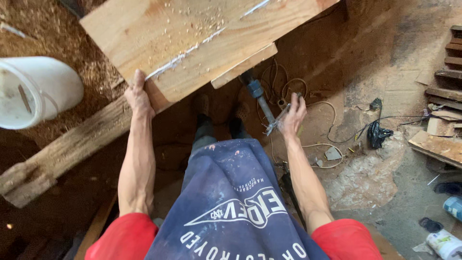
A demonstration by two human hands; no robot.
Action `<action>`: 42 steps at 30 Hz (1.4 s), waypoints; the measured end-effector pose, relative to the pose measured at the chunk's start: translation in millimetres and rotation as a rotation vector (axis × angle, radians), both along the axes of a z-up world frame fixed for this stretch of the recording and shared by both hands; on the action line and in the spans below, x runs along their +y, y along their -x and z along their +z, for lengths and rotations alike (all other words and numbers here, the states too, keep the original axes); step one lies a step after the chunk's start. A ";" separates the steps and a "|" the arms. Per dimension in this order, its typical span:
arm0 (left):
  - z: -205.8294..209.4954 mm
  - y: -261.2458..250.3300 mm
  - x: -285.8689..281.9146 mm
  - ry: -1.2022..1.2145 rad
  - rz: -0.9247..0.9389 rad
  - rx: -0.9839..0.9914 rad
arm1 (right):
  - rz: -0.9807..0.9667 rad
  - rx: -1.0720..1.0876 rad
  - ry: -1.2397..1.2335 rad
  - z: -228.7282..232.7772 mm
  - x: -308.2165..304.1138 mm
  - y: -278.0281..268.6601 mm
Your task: The person applies a white adhesive to the edge of a wooden plank using a brush, then presses a smaller wooden piece onto the glued edge. They use a hammer to tap the piece into place and a clamp to secure the joint.
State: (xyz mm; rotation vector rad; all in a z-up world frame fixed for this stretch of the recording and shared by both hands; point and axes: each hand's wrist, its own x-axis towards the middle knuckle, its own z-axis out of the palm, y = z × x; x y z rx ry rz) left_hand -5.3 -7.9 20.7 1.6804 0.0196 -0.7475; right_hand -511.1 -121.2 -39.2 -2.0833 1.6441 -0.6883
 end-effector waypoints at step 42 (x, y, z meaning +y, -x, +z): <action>16.7 11.9 -8.2 0.066 0.056 -0.035 | -0.472 -0.915 -1.613 -30.9 91.7 -88.6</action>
